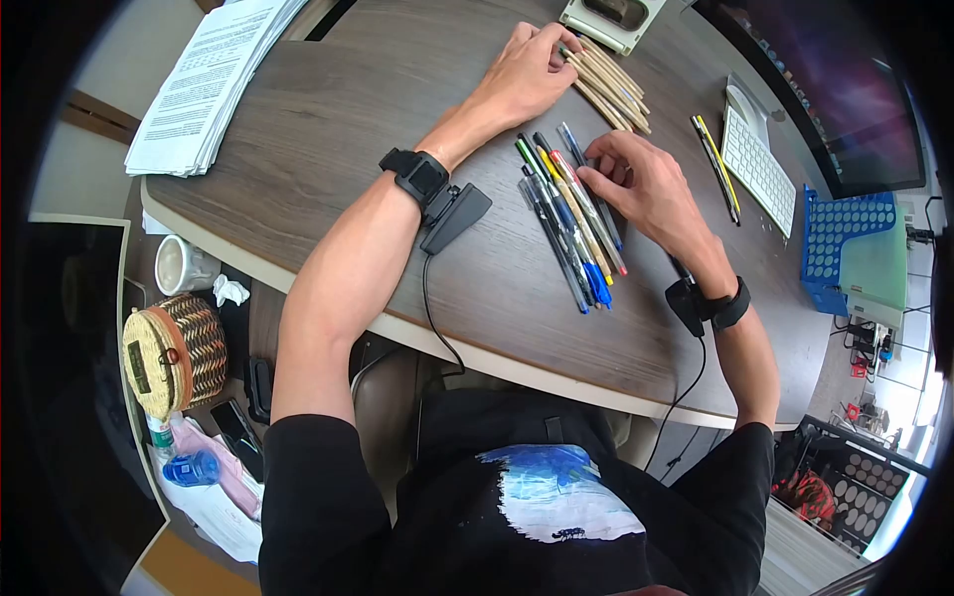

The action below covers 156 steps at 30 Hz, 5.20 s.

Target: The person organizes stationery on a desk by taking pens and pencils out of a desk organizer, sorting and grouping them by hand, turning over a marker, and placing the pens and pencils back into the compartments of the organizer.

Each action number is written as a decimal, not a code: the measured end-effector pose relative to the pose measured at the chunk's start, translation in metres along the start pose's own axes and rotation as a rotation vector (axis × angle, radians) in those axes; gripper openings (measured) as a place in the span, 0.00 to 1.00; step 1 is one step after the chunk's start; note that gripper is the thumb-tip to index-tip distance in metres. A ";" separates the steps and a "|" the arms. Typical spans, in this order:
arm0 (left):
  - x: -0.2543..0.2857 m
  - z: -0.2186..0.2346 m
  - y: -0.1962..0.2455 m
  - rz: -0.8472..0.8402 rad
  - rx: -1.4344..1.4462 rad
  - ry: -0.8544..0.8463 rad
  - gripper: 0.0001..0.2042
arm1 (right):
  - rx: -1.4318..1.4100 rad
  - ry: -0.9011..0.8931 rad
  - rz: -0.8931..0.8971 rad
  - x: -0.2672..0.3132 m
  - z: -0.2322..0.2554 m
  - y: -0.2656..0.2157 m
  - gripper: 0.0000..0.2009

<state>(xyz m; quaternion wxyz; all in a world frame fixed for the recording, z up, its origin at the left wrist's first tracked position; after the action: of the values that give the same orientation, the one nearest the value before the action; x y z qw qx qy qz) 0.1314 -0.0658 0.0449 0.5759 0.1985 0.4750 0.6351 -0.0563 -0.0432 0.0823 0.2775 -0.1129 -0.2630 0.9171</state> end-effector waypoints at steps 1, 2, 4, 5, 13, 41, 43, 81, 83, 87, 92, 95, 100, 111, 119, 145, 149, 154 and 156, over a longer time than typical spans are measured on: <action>0.001 0.000 0.001 -0.013 -0.017 0.003 0.16 | -0.002 0.003 -0.006 0.002 -0.001 0.002 0.13; 0.000 0.000 0.002 -0.017 -0.016 -0.002 0.16 | -0.027 -0.002 -0.034 0.002 -0.001 0.007 0.14; -0.001 0.000 0.001 -0.014 -0.035 0.006 0.16 | -0.049 0.000 -0.059 0.003 -0.001 0.010 0.15; -0.001 0.000 0.001 -0.020 -0.035 0.007 0.16 | -0.047 -0.005 -0.059 0.005 -0.002 0.009 0.16; -0.001 -0.001 0.000 -0.007 0.000 -0.002 0.15 | -0.074 -0.031 -0.056 0.006 -0.002 0.012 0.15; -0.003 0.001 0.000 -0.013 -0.035 0.016 0.15 | 0.024 -0.061 -0.009 0.011 0.004 -0.010 0.11; -0.004 0.001 0.000 -0.031 -0.012 0.014 0.15 | -0.174 0.023 -0.073 0.010 0.015 0.002 0.10; -0.004 -0.001 0.003 0.002 -0.013 -0.017 0.15 | 0.084 -0.038 0.155 -0.004 0.007 -0.006 0.24; -0.005 -0.002 0.002 0.000 -0.026 -0.022 0.15 | 0.080 -0.066 0.131 -0.001 0.006 -0.008 0.25; -0.004 -0.003 0.001 0.009 -0.021 -0.020 0.15 | 0.055 -0.091 0.132 0.007 0.003 -0.015 0.22; -0.004 -0.002 -0.001 0.016 -0.048 -0.015 0.15 | 0.006 -0.113 0.144 0.014 -0.001 -0.014 0.18; -0.005 -0.003 -0.004 -0.012 -0.051 0.000 0.15 | 0.014 -0.115 0.111 0.025 0.008 -0.013 0.17; -0.003 -0.003 0.000 -0.031 -0.073 -0.012 0.15 | 0.082 -0.129 0.043 0.050 0.025 0.003 0.14; -0.004 -0.002 0.003 -0.020 -0.052 -0.028 0.15 | 0.016 0.195 -0.094 0.079 0.068 0.090 0.11; -0.003 -0.001 0.002 0.036 -0.019 -0.048 0.16 | -0.216 0.288 -0.272 0.095 0.065 0.165 0.17; 0.115 -0.029 0.125 -0.189 -0.406 -0.705 0.10 | -0.277 0.426 -0.040 0.098 0.071 0.165 0.18; 0.117 -0.030 0.121 -0.131 -0.495 -0.713 0.13 | -0.260 0.377 -0.056 0.098 0.068 0.164 0.18; 0.110 -0.034 0.118 -0.186 -0.569 -0.754 0.13 | -0.287 0.400 -0.054 0.098 0.067 0.169 0.18; 0.112 -0.037 0.130 -0.387 -0.641 -0.716 0.13 | -0.300 0.405 -0.052 0.099 0.066 0.170 0.18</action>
<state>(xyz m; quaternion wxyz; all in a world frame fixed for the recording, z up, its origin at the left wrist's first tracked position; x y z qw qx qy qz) 0.0018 0.0377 0.1029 0.8411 0.1258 0.0579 0.5229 -0.2372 -0.1354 0.0386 0.3280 -0.3275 -0.3380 0.8191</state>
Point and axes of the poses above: each hand's wrist, its own x-axis away from the middle knuckle, its own z-axis out of the back of the hand, y = z × x, the point moved 9 cm from there along -x, towards the middle knuckle, and after that the axes turned 3 degrees about z, right-handed, at the moved point
